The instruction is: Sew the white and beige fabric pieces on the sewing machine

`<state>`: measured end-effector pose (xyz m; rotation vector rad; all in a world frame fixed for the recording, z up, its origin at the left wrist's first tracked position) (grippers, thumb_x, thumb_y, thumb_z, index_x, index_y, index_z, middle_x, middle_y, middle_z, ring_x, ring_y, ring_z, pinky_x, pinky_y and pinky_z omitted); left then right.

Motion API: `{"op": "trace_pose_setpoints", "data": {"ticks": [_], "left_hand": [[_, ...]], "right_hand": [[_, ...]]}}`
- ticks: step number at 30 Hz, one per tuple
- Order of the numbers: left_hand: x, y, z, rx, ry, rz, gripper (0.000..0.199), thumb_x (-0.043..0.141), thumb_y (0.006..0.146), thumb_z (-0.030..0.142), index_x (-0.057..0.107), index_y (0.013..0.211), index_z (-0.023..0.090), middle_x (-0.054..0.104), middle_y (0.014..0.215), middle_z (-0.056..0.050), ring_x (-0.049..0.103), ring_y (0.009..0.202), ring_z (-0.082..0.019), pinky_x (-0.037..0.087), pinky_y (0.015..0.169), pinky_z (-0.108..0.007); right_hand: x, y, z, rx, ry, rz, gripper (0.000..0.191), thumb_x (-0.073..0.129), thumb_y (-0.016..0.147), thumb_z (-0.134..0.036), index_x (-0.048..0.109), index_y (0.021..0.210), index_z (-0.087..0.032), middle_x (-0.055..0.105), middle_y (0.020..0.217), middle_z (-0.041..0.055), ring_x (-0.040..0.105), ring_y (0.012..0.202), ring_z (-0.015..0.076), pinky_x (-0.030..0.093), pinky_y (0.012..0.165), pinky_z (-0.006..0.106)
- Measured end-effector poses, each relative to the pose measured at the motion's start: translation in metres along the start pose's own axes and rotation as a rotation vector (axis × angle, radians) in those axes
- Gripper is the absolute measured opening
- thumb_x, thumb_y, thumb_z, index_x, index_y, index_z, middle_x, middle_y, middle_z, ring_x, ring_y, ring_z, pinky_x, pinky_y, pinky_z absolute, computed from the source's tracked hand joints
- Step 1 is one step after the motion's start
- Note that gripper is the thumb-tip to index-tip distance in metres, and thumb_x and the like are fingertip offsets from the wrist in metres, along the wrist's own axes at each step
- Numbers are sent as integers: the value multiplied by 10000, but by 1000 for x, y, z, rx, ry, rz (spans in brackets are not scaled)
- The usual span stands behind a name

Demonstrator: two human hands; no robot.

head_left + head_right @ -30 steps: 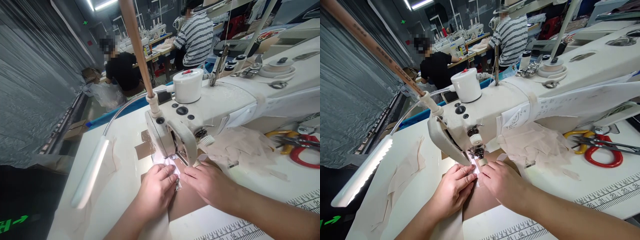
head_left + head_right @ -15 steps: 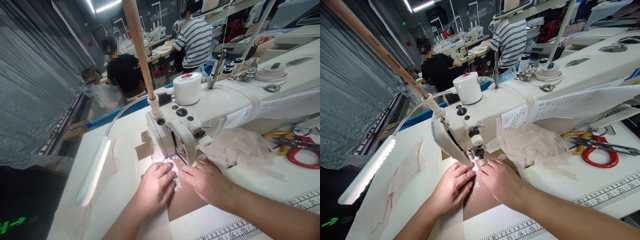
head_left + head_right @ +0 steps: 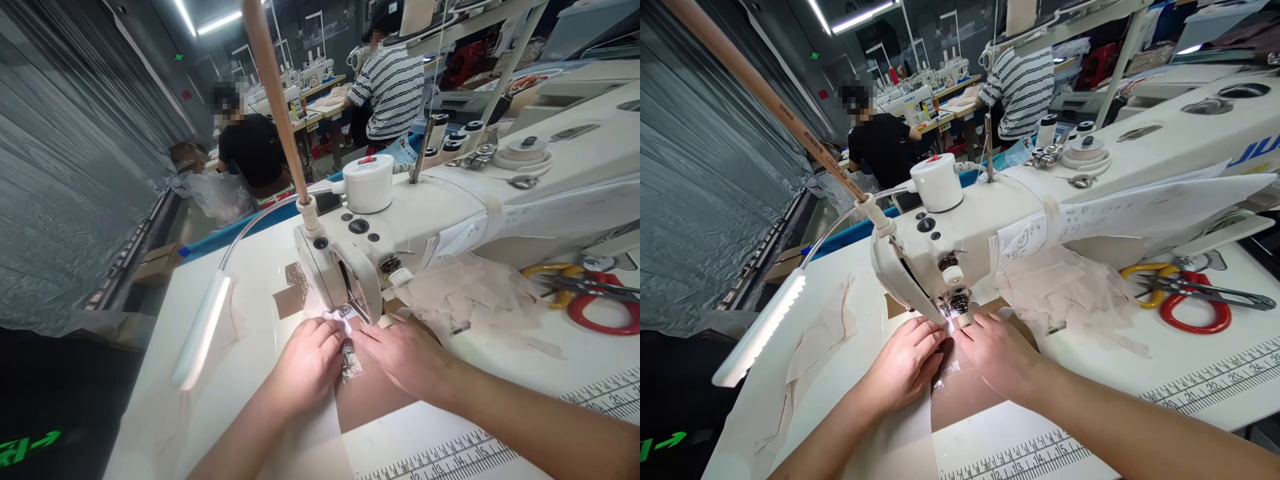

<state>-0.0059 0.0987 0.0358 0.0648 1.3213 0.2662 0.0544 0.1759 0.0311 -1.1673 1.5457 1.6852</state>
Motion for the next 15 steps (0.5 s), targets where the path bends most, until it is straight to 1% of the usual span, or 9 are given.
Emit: {"op": "trace_pose_setpoints", "data": {"ticks": [3, 5, 10, 12, 15], "left_hand": [[1, 3, 1, 31, 62, -28, 303, 456, 888, 144, 575, 1166, 129, 637, 1043, -119, 545, 865, -234, 516, 769, -401], [1, 5, 1, 35, 63, -25, 296, 459, 887, 147, 580, 1157, 134, 634, 1027, -120, 554, 871, -235, 517, 758, -392], [-3, 6, -1, 51, 23, 41, 201, 428, 885, 127, 605, 978, 155, 639, 913, -106, 575, 842, -219, 513, 717, -356], [-2, 5, -1, 86, 58, 59, 186, 426, 896, 134, 600, 960, 154, 651, 914, -108, 578, 807, -210, 512, 702, -352], [-1, 2, 0, 149, 119, 71, 180, 444, 900, 129, 595, 997, 141, 670, 984, -121, 588, 806, -211, 518, 717, -361]], "right_hand": [[0, -1, -1, -3, -28, 9, 368, 449, 679, 8, 674, 928, -144, 680, 843, 60, 551, 700, 188, 397, 684, 333], [1, -2, -1, -5, -39, 16, 366, 451, 682, 5, 674, 932, -141, 687, 856, 67, 566, 727, 197, 410, 684, 333], [4, -3, 0, -4, -39, 7, 400, 442, 682, 4, 669, 984, -128, 676, 782, 61, 564, 688, 195, 428, 693, 349], [5, -2, 1, -3, -34, 1, 411, 433, 692, 5, 666, 1003, -129, 672, 772, 58, 560, 671, 187, 433, 707, 352], [4, -1, 1, 1, -35, 10, 409, 421, 712, 11, 673, 994, -143, 682, 800, 60, 577, 700, 191, 437, 708, 350]]}}
Point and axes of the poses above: each hand's wrist, its own y-axis towards the middle knuckle, its own x-axis out of the palm, z = x × y, the point moved 8 cm from there along y, towards the middle knuckle
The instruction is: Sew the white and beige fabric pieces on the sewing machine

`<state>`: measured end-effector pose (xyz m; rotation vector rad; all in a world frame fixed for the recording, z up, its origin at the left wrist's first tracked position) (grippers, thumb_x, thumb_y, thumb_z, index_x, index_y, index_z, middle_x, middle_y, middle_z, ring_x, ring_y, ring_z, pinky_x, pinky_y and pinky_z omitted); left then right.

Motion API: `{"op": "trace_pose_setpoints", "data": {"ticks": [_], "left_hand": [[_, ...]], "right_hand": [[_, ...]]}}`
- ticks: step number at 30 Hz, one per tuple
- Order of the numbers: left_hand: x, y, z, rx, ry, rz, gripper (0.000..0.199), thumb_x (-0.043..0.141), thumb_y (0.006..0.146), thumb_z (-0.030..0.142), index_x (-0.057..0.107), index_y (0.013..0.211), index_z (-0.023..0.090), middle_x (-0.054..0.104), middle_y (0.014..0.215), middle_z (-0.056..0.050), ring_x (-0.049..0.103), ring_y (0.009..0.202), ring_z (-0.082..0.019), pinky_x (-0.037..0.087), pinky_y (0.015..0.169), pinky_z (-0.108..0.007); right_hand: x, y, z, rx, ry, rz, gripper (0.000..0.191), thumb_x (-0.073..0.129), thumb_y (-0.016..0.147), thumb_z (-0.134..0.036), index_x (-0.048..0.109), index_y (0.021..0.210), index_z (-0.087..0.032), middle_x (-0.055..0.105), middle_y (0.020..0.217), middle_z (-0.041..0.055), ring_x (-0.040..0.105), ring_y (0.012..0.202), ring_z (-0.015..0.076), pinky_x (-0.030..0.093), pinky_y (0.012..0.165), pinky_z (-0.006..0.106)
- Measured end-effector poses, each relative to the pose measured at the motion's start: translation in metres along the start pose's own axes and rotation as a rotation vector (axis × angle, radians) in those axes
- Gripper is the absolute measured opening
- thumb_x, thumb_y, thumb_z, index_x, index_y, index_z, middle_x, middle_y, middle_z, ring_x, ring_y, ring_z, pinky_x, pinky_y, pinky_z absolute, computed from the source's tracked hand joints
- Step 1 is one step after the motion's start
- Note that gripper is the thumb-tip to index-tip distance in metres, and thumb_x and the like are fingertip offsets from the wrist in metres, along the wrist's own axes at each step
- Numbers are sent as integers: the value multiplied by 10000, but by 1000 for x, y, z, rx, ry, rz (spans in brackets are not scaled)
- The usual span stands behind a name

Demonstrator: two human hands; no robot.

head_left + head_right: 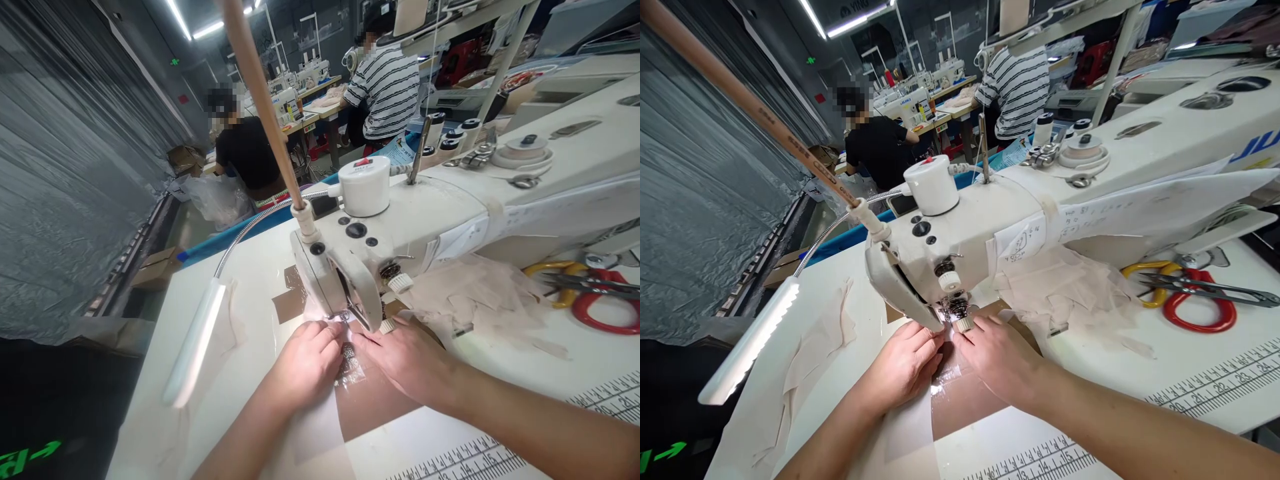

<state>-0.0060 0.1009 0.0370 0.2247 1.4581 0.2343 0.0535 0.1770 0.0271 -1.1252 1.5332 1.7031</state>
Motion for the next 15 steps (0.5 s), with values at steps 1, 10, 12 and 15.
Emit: {"op": "trace_pose_setpoints", "data": {"ticks": [1, 10, 12, 15], "left_hand": [[0, 0, 1, 15, 6, 3, 187, 446, 900, 126, 593, 1014, 139, 673, 1007, -125, 594, 821, -213, 521, 724, -363], [1, -1, -6, -25, -82, -23, 195, 455, 890, 128, 596, 1024, 142, 674, 1060, -120, 601, 862, -217, 530, 741, -364], [2, -1, -9, -32, -97, -38, 199, 447, 898, 137, 592, 1034, 149, 670, 1063, -116, 598, 873, -217, 526, 754, -367], [2, -1, -13, -27, -107, -46, 225, 423, 908, 146, 581, 1067, 166, 661, 1075, -113, 591, 924, -224, 521, 780, -376]], "right_hand": [[-1, 0, 0, 1, -3, 6, 407, 416, 716, 13, 676, 985, -146, 686, 810, 65, 584, 718, 198, 438, 702, 351], [4, 0, 0, 24, -17, -50, 393, 424, 742, 10, 666, 1004, -156, 683, 861, 70, 592, 800, 218, 436, 729, 353], [6, 2, 1, 40, -32, -72, 379, 439, 729, 10, 662, 986, -156, 674, 839, 64, 587, 790, 216, 430, 732, 353], [9, 4, 3, 65, -58, -111, 388, 468, 702, -4, 652, 1009, -154, 669, 847, 74, 582, 839, 234, 422, 740, 356]]}}
Point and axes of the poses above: each hand's wrist, its own y-axis towards the middle knuckle, its own x-axis out of the palm, z = x × y, the point moved 8 cm from there along y, towards the middle knuckle
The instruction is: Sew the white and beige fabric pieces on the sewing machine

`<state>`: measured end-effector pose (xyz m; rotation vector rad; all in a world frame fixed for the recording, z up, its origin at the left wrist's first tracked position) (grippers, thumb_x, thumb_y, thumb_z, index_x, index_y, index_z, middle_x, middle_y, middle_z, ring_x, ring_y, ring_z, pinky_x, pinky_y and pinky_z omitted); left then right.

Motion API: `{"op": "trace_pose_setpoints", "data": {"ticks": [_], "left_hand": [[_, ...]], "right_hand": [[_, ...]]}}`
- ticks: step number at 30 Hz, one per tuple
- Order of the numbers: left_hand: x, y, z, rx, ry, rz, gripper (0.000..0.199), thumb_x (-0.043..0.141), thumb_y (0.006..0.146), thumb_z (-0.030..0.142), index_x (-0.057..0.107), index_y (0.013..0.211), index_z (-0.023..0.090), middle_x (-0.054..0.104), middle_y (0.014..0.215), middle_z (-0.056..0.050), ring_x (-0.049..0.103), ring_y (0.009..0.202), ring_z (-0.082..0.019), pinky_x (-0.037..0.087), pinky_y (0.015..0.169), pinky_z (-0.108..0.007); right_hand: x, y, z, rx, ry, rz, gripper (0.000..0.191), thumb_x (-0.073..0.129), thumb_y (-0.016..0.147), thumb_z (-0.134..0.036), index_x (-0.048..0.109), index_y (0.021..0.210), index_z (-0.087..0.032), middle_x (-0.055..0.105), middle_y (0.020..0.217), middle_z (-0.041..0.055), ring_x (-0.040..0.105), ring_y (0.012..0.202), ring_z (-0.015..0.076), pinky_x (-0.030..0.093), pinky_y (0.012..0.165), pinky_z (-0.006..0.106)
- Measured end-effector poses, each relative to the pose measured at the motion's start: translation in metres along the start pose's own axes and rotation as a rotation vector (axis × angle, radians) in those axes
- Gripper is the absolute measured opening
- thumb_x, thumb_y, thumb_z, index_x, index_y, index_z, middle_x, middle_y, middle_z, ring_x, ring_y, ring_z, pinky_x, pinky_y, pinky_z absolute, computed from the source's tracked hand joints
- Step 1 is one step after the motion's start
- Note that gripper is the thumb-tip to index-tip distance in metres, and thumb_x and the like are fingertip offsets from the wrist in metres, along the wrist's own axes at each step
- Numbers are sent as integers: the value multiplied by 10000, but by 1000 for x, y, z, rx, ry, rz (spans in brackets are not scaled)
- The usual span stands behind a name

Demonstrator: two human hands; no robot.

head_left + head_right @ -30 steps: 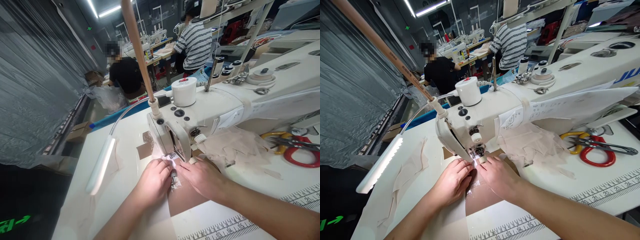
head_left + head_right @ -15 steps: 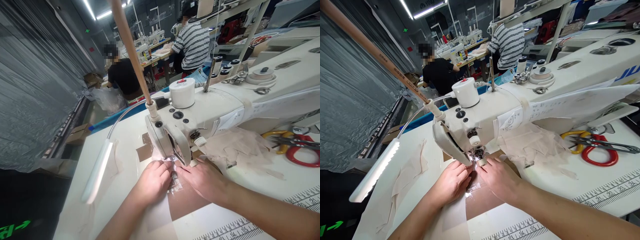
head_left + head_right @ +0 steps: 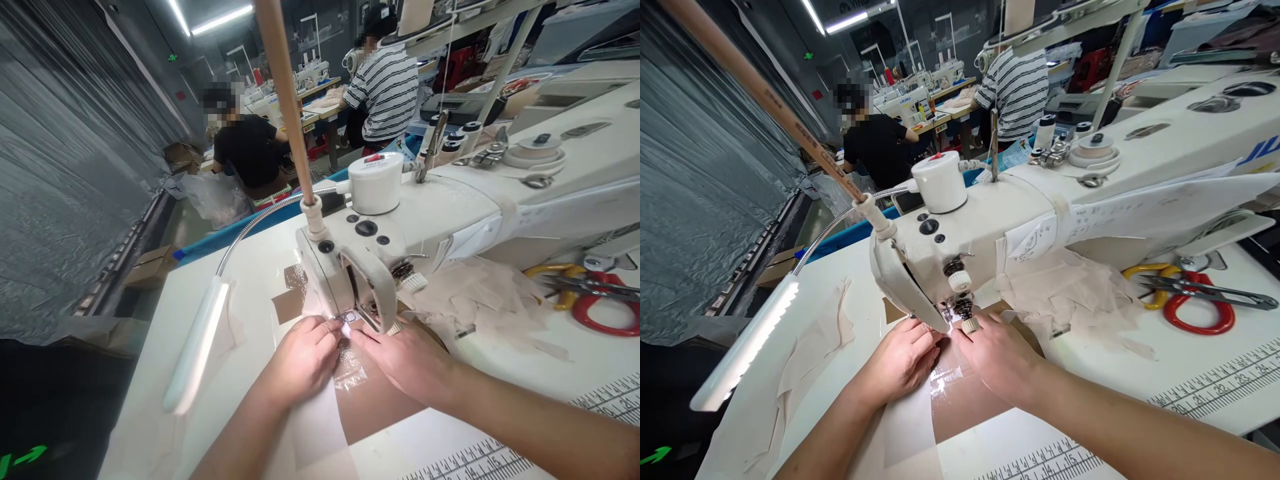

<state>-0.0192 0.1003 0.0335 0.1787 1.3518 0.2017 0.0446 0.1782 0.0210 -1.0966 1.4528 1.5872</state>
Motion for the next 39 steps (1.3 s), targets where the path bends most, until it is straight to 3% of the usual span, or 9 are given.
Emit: {"op": "trace_pose_setpoints", "data": {"ticks": [5, 11, 15, 27, 34, 39], "left_hand": [[-2, 1, -5, -6, -30, -3, 240, 411, 919, 171, 568, 1101, 169, 655, 1063, -118, 582, 955, -232, 521, 794, -383], [1, 1, -5, 16, -4, -38, 335, 408, 932, 174, 535, 1242, 160, 631, 1152, -133, 533, 1114, -265, 506, 866, -413], [1, 1, -6, 26, -10, -27, 340, 420, 934, 189, 554, 1244, 144, 635, 1154, -138, 552, 1071, -260, 510, 856, -403], [3, -1, -16, -28, -20, -45, 338, 428, 932, 197, 575, 1234, 157, 642, 1149, -114, 555, 996, -245, 492, 863, -404], [0, 0, -25, -83, -32, 7, 335, 429, 919, 197, 589, 1211, 165, 631, 1166, -112, 529, 1025, -265, 464, 882, -412], [0, -3, -27, -114, -56, 38, 344, 427, 918, 197, 581, 1225, 202, 632, 1150, -103, 524, 1021, -260, 450, 882, -416]], "right_hand": [[0, 4, 3, 46, 14, -48, 364, 486, 674, 10, 653, 941, -172, 649, 858, 67, 567, 820, 218, 402, 713, 333], [-5, 7, 4, 39, 56, -17, 368, 454, 725, 17, 664, 955, -179, 630, 863, 61, 548, 780, 204, 393, 696, 324], [-7, 8, 6, 46, 88, 0, 354, 435, 757, 8, 671, 940, -182, 634, 866, 63, 535, 718, 185, 390, 652, 310], [10, 1, 13, 101, 95, -110, 504, 489, 739, -17, 636, 1170, -234, 657, 1030, 87, 582, 859, 235, 440, 706, 339], [9, -1, 15, 46, 151, -23, 416, 430, 808, -41, 680, 1087, -222, 661, 932, 79, 565, 730, 200, 422, 633, 316], [8, -3, 16, 39, 167, 13, 355, 400, 862, -94, 689, 1029, -218, 664, 873, 77, 579, 743, 204, 430, 659, 328]]}}
Point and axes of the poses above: each hand's wrist, its own y-axis towards the middle knuckle, its own x-axis out of the palm, z = x × y, the point moved 8 cm from there along y, towards the middle knuckle
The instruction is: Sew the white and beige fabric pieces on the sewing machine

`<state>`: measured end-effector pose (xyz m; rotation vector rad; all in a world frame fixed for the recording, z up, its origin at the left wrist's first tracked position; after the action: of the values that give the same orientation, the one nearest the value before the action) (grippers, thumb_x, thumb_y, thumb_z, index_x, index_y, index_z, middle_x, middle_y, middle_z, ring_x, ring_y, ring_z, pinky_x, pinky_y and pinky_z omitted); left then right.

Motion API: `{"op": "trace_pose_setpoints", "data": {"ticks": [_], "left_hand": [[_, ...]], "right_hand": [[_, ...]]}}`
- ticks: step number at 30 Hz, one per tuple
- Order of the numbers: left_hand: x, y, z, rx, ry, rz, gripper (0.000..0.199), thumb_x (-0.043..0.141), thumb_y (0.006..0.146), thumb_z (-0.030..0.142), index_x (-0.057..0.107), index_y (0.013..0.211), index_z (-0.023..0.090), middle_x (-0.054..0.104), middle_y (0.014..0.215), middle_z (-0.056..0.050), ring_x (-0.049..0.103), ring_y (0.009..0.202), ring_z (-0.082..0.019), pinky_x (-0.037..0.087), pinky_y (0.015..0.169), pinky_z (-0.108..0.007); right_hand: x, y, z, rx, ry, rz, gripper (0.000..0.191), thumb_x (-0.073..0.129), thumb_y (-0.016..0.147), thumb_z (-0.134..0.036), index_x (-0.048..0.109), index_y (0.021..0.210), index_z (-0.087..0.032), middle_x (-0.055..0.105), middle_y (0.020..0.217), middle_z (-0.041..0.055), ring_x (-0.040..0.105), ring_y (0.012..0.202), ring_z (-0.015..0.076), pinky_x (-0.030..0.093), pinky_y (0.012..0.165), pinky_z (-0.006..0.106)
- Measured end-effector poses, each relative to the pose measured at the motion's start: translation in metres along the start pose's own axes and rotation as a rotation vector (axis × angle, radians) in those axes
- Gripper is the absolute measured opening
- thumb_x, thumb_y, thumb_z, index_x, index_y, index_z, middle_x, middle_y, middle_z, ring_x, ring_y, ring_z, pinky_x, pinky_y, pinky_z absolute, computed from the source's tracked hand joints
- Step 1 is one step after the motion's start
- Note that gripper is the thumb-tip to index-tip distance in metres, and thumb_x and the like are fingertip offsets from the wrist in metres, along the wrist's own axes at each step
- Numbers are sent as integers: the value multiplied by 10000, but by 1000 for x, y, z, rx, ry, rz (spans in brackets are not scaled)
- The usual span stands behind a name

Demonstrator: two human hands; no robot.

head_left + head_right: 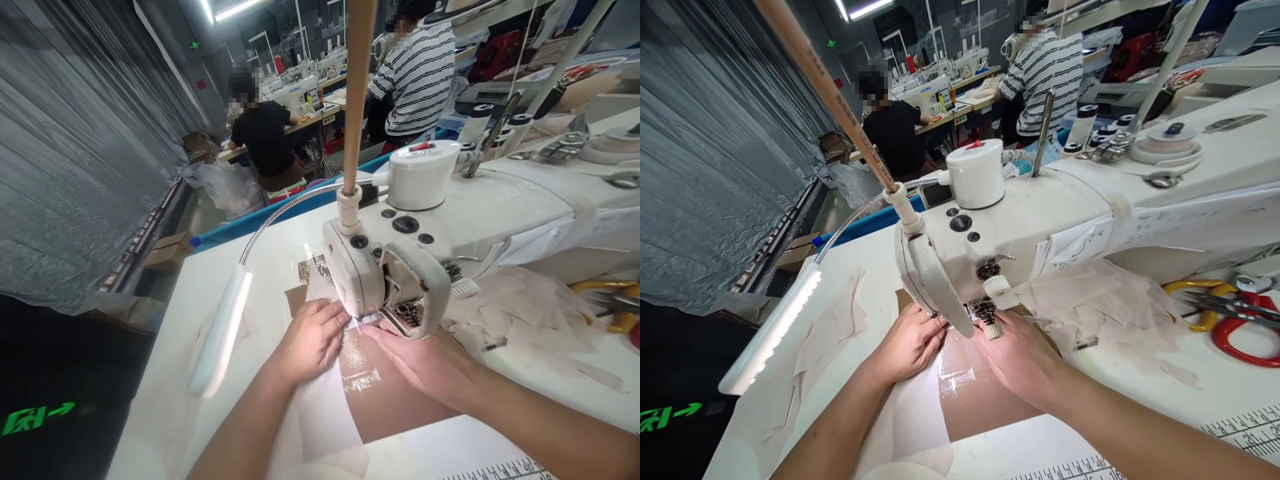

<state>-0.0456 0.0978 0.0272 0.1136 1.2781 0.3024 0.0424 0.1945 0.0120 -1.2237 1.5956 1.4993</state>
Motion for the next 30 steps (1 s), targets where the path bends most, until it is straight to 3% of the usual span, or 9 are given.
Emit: {"op": "trace_pose_setpoints", "data": {"ticks": [7, 10, 14, 18, 22, 25, 30], "left_hand": [[-7, -3, 0, -28, -55, 71, 356, 433, 921, 217, 536, 1262, 207, 572, 1255, -108, 511, 1096, -240, 432, 934, -400], [-9, -6, -8, -114, -22, 101, 307, 468, 911, 267, 565, 1190, 184, 553, 1260, -124, 501, 1116, -257, 424, 948, -413], [-8, -12, -12, -247, 98, 33, 358, 518, 881, 332, 558, 1194, 164, 531, 1271, -141, 489, 1118, -304, 424, 936, -461], [-9, -27, 8, -385, 137, -108, 422, 550, 852, 422, 557, 1190, 170, 553, 1156, -132, 521, 993, -300, 471, 820, -437], [-7, -47, 42, -483, 9, -241, 322, 538, 857, 435, 587, 1038, 172, 542, 987, -94, 535, 875, -245, 482, 719, -351], [-4, -57, 58, -529, -74, -253, 268, 549, 851, 422, 573, 953, 176, 520, 936, -73, 532, 815, -213, 472, 686, -320], [0, -57, 61, -570, -118, -215, 226, 514, 863, 347, 565, 1007, 181, 504, 924, -69, 534, 806, -206, 472, 679, -309]], "right_hand": [[-7, 2, 1, 12, 101, 39, 297, 430, 889, -129, 680, 1016, -228, 677, 884, 64, 607, 793, 193, 455, 712, 306], [-7, 2, 1, 36, 110, 7, 304, 425, 897, -140, 677, 1032, -242, 678, 866, 52, 603, 777, 192, 444, 677, 298], [-5, 2, 2, 61, 129, -48, 332, 405, 895, -131, 660, 1077, -243, 679, 872, 42, 597, 765, 195, 426, 656, 298], [-3, 2, 0, 30, 191, -101, 351, 391, 904, -138, 626, 1150, -223, 660, 882, 45, 580, 755, 189, 411, 672, 308], [-7, -2, -8, -50, 260, -137, 338, 372, 934, -164, 619, 1160, -209, 599, 821, 43, 537, 736, 182, 375, 651, 303], [-11, -6, -17, -114, 291, -187, 315, 369, 947, -178, 628, 1122, -212, 556, 804, 41, 494, 735, 183, 352, 641, 300], [-11, -11, -29, -194, 306, -238, 306, 379, 945, -171, 611, 1140, -210, 563, 864, 55, 475, 803, 199, 351, 693, 321]]}}
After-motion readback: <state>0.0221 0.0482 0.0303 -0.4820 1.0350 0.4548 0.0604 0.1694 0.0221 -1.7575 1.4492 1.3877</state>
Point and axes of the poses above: each hand's wrist, its own y-axis towards the middle knuckle, its own x-axis out of the palm, z = x × y, the point moved 8 cm from there along y, towards the middle knuckle
